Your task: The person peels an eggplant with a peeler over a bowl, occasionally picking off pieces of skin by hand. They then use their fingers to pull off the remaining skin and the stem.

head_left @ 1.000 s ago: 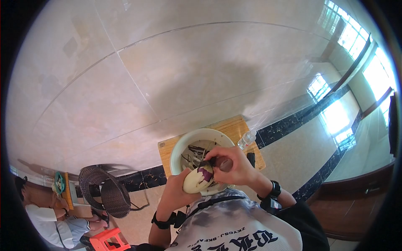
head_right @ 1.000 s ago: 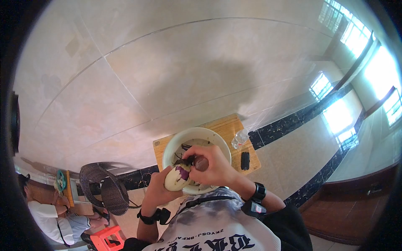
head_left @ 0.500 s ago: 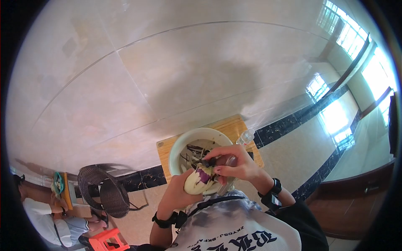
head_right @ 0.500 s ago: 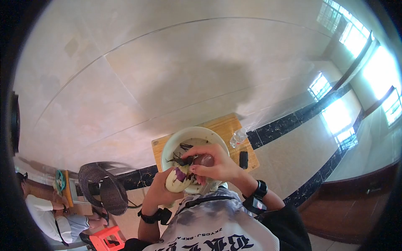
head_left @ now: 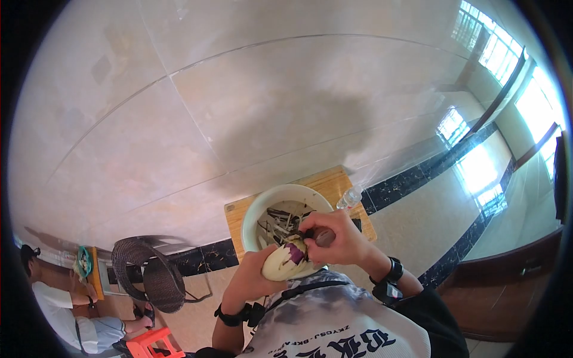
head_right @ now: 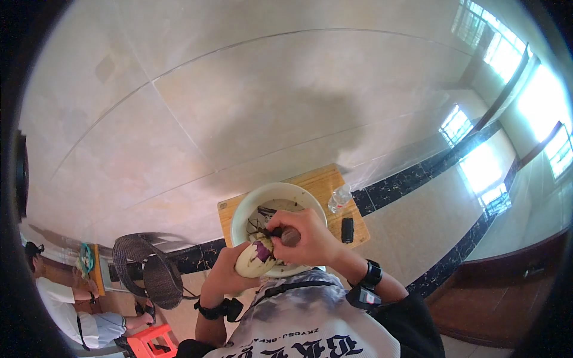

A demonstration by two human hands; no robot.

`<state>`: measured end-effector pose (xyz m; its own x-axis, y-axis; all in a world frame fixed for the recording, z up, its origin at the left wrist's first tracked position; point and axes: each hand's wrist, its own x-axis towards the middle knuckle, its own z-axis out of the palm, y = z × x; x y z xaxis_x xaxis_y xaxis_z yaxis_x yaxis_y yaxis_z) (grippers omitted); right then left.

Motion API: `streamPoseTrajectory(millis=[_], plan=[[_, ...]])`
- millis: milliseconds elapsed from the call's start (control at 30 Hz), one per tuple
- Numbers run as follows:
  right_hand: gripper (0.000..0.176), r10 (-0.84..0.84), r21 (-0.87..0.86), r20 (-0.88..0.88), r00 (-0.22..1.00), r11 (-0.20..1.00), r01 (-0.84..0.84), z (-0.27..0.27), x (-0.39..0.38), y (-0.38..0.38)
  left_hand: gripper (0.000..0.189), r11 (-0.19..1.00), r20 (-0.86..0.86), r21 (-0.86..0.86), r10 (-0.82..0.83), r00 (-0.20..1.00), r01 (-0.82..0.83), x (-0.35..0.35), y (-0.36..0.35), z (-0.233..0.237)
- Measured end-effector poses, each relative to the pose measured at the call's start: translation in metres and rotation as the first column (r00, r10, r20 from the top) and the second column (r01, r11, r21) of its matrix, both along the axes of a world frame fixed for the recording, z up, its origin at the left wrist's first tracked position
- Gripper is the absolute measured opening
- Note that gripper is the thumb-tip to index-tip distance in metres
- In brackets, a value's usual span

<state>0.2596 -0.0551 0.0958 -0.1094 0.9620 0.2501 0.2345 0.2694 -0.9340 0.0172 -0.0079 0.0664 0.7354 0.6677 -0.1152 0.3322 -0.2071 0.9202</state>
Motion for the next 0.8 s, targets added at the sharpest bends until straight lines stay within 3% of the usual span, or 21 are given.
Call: streamPoseTrajectory(millis=[33,133,233,333,500,633,733,800], plan=[[0.018,0.01,0.033,-0.013,1.0,0.999,-0.009,0.0,-0.001,0.0,0.054,1.0,0.01,0.028,0.007,1.0,-0.007,0.0,-0.001,-0.001],[0.018,-0.062,-0.244,-0.205,0.977,0.97,0.01,0.003,-0.007,-0.008,0.054,0.997,0.012,0.064,0.039,0.999,-0.04,0.001,-0.006,-0.002],[0.019,-0.148,-0.313,-0.293,0.944,0.948,0.052,0.0,-0.014,-0.01,0.054,0.994,0.013,0.082,0.075,0.997,-0.076,0.002,-0.006,-0.003],[0.02,-0.193,-0.331,-0.326,0.926,0.94,0.08,-0.01,-0.015,-0.009,0.053,0.988,0.001,0.122,0.095,0.995,-0.095,0.002,-0.007,-0.006],[0.013,-0.234,-0.4,-0.527,0.817,0.917,0.005,-0.015,-0.018,-0.006,0.051,0.979,0.035,0.155,0.132,0.991,-0.136,0.003,-0.009,-0.01],[0.012,-0.245,-0.415,-0.724,0.645,0.901,-0.124,-0.015,-0.023,-0.005,0.051,0.973,0.073,0.164,0.152,0.986,-0.162,0.007,-0.01,-0.01],[0.015,-0.218,-0.403,-0.751,0.623,0.899,-0.172,-0.021,-0.022,-0.003,0.05,0.979,0.067,0.116,0.159,0.985,-0.166,0.006,-0.011,-0.013],[0.022,-0.189,-0.391,-0.671,0.717,0.912,-0.126,-0.01,-0.026,-0.004,0.05,0.979,0.077,0.1,0.172,0.982,-0.179,0.006,-0.012,-0.014]])
